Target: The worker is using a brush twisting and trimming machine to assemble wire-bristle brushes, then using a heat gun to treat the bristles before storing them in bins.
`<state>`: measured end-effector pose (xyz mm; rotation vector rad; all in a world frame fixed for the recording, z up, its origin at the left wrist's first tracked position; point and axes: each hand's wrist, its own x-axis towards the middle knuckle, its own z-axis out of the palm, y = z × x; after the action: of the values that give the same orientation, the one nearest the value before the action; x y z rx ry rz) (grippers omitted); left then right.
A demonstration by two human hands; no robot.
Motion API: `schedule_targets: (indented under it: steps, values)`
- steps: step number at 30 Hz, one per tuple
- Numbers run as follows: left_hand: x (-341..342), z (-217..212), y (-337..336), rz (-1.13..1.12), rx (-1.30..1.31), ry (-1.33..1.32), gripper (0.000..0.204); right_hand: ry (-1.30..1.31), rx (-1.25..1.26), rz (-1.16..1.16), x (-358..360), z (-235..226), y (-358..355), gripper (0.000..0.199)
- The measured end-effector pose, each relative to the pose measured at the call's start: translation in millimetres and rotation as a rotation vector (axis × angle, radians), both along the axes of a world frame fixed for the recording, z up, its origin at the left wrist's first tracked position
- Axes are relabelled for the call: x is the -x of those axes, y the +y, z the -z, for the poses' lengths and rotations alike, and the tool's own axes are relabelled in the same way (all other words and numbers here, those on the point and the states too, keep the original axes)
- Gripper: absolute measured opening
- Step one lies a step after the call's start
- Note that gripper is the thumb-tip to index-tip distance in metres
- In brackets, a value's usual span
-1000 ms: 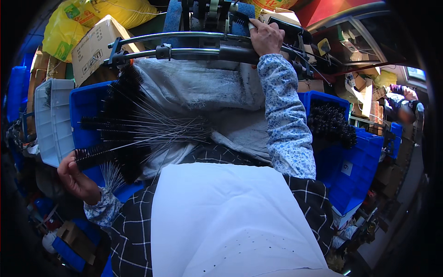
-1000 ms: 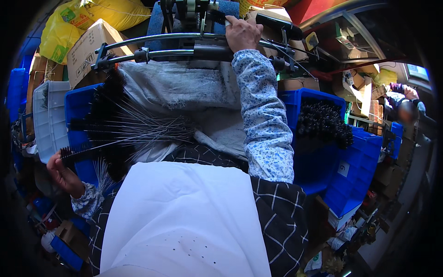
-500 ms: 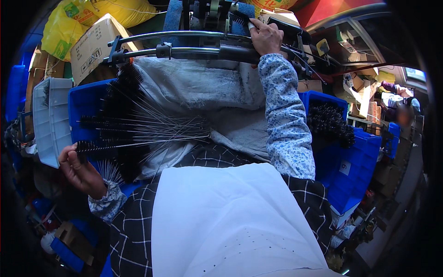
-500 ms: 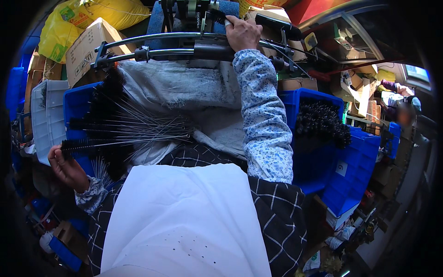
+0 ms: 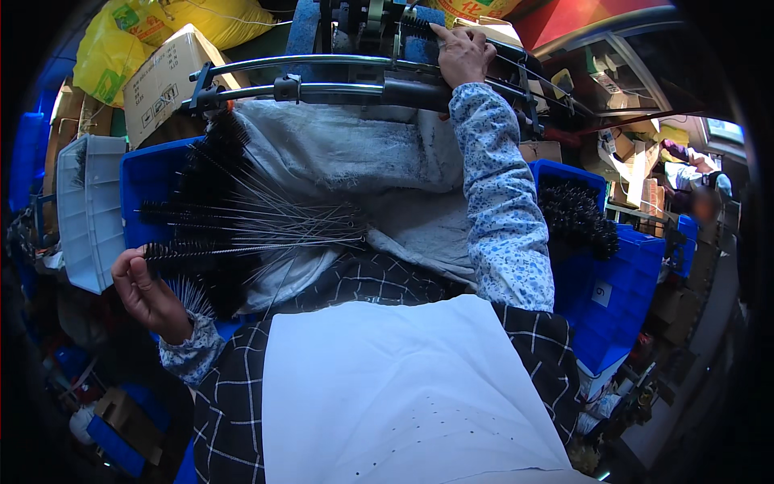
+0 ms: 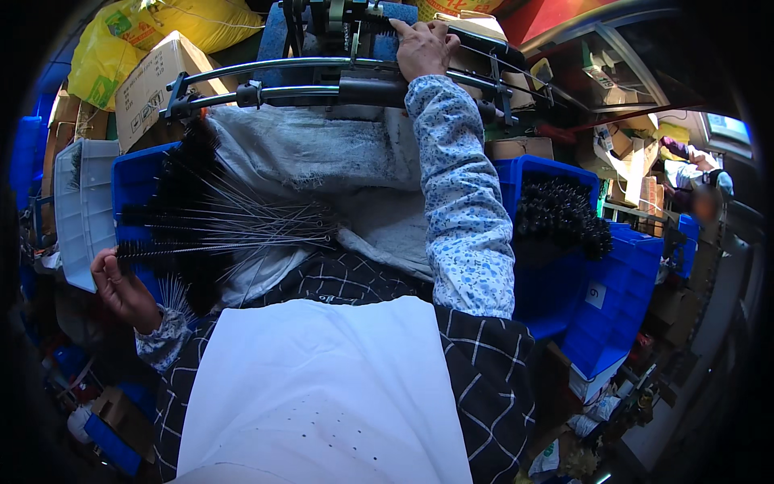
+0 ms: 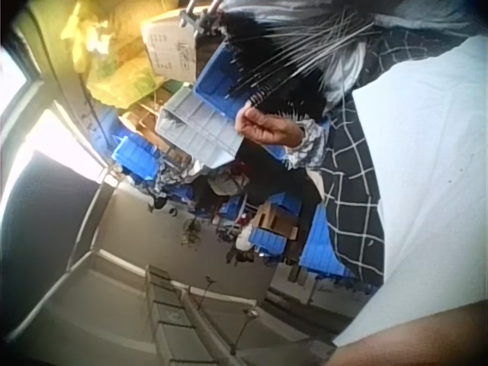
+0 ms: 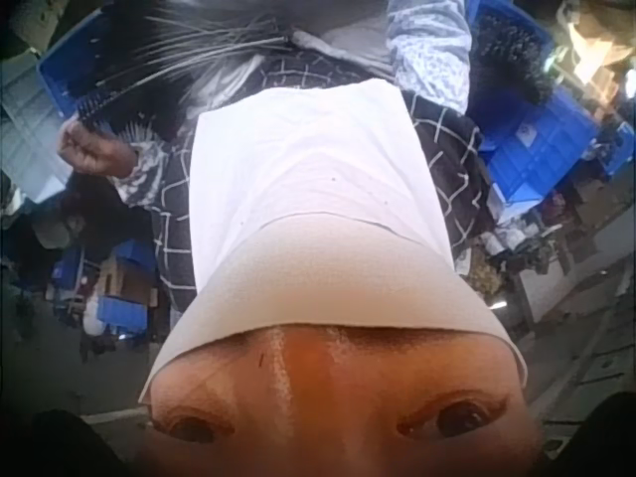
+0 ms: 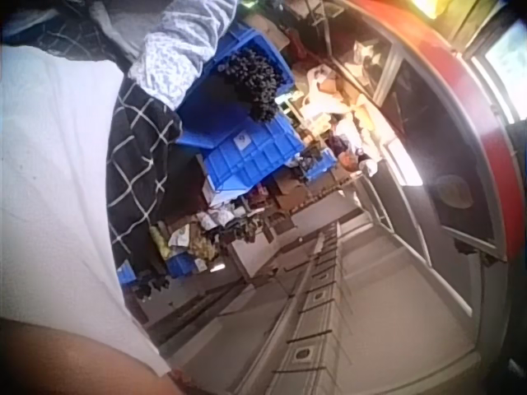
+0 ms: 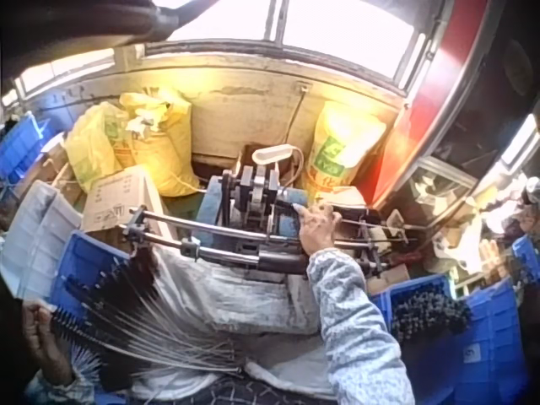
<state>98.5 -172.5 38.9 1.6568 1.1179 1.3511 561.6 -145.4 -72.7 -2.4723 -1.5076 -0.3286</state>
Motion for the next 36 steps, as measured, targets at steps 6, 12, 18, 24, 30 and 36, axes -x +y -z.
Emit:
schedule_targets:
  steps: [6,12,18,24,30,36]
  values:
    - [-0.1,0.0,0.0,-0.011,-0.042,0.059,0.018,0.017,0.100,-0.042,-10.2,7.2,9.8,0.036]
    - [2.1,-5.4,4.6,-0.049,-0.073,0.040,0.016,-0.049,-0.002,0.187,-9.9,6.4,-22.1,0.046]
    - [-4.1,-7.8,10.7,-0.057,-0.111,0.003,0.016,0.222,-0.103,0.100,-3.5,2.7,-19.0,0.041]
    - [1.0,-8.1,12.3,-0.023,-0.123,-0.025,0.019,0.216,-0.159,0.061,12.2,3.8,-7.6,0.037]
    - [15.7,-10.2,17.0,-0.104,-0.112,-0.066,0.018,0.216,-0.142,0.066,24.1,0.6,0.1,0.037]
    - [18.1,-10.2,16.8,-0.120,-0.087,-0.090,0.018,0.226,-0.145,0.062,35.9,3.0,8.4,0.037]
